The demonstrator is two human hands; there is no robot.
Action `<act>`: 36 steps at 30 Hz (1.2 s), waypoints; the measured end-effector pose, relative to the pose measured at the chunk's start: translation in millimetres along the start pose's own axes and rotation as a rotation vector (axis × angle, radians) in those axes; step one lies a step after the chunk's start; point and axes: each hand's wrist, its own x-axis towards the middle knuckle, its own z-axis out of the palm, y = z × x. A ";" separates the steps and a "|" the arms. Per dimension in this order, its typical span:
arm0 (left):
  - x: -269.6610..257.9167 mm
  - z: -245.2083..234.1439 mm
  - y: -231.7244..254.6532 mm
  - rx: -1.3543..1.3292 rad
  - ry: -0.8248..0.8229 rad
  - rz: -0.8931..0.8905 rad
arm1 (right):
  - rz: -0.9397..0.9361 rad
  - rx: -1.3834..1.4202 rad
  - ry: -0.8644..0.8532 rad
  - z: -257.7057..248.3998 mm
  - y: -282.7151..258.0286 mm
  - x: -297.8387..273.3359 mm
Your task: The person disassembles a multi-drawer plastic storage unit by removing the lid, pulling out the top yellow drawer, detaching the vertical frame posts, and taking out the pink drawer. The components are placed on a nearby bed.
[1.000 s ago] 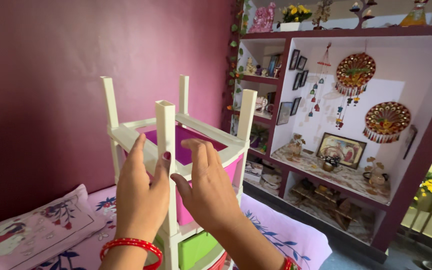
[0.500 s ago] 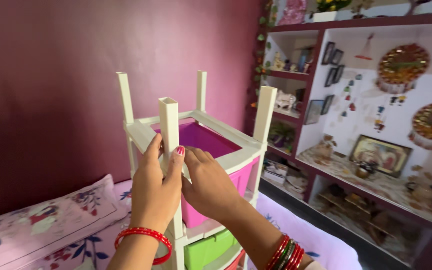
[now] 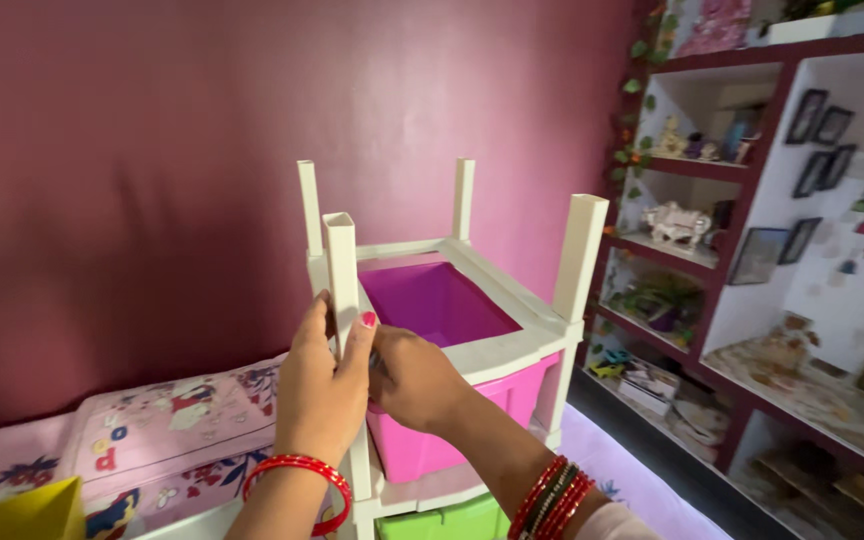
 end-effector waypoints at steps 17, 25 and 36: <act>41.1 30.5 6.7 -0.111 0.244 -0.028 | 0.022 -0.127 0.136 14.0 -4.4 -7.2; 42.4 28.6 20.9 -0.023 0.299 -0.096 | -0.080 -0.091 0.152 13.0 -1.0 -7.6; 43.3 29.5 20.8 -0.022 0.308 -0.068 | 0.005 0.028 0.118 10.3 -0.4 -6.0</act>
